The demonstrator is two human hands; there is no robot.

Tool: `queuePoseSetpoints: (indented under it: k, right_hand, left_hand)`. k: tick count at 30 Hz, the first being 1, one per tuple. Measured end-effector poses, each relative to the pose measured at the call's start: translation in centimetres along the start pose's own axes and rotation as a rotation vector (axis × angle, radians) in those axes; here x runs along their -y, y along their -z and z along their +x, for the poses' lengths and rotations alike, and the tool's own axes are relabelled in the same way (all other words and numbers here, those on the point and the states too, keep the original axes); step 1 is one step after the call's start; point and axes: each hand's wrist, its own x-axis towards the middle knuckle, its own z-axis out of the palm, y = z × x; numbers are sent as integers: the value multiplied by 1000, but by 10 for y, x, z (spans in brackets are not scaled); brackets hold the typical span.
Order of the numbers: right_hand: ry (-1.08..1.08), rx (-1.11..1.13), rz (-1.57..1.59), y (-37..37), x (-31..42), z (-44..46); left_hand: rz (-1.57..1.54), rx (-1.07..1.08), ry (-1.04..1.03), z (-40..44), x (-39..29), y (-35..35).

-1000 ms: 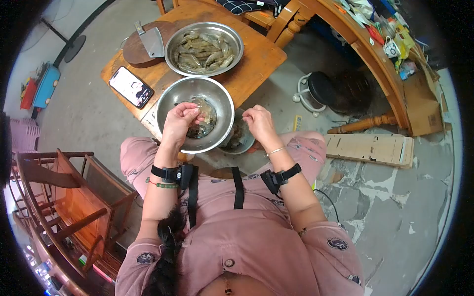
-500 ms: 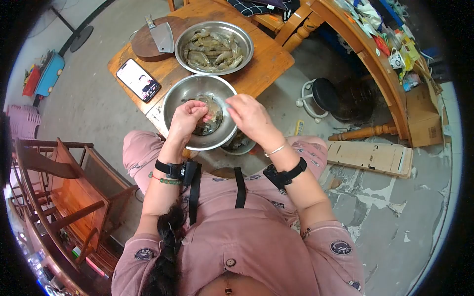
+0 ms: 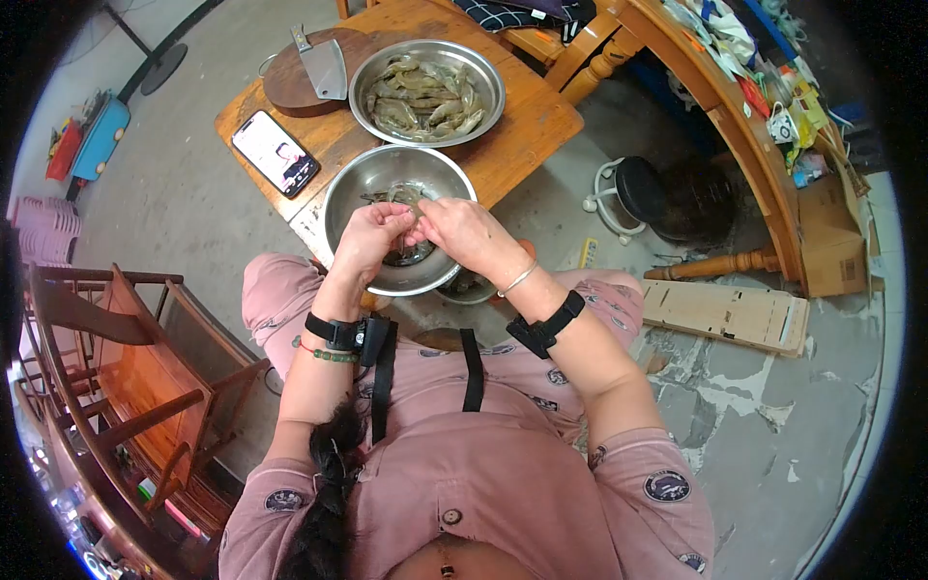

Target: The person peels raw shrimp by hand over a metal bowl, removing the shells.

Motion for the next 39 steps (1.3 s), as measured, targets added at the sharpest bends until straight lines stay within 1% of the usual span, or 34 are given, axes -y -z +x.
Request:
queuePoseSetpoints:
  k: [4, 6, 7, 9, 13, 15, 19, 22, 24, 28, 30, 34, 39]
  right_hand:
    - [32, 10, -24, 0, 1, 1]
    - [52, 56, -16, 0, -2, 3]
    - [52, 56, -16, 0, -2, 4]
    - [63, 80, -4, 0, -3, 5]
    - [78, 81, -16, -4, -7, 6]
    - [63, 29, 24, -5, -8, 7]
    - [38, -12, 66, -11, -13, 7]
    - [5, -56, 100, -14, -16, 7]
    - [-8, -85, 155, -11, -15, 7]
    - [-6, -20, 130, -4, -15, 9]
    - [-3, 6, 114, -1, -13, 11]
    - [-49, 75, 120, 0, -8, 12]
    - [-42, 1, 136, -3, -5, 11]
  left_hand:
    - [34, 20, -41, 3, 8, 1]
    - [227, 52, -156, 3, 8, 0]
    - [226, 52, -156, 2, 7, -1]
    - [157, 21, -93, 0, 4, -3]
    - [169, 31, -121, -1, 2, -3]
    - [98, 25, -80, -4, -5, -4]
    - [127, 6, -59, -6, -10, -4]
    - [79, -21, -78, -4, -4, -4]
    - [116, -13, -75, -2, -2, -2]
    - [138, -16, -95, 3, 10, 0]
    - [420, 4, -510, 10, 23, 3]
    - [454, -15, -536, 16, 34, 4]
    - [407, -7, -498, 15, 31, 4]
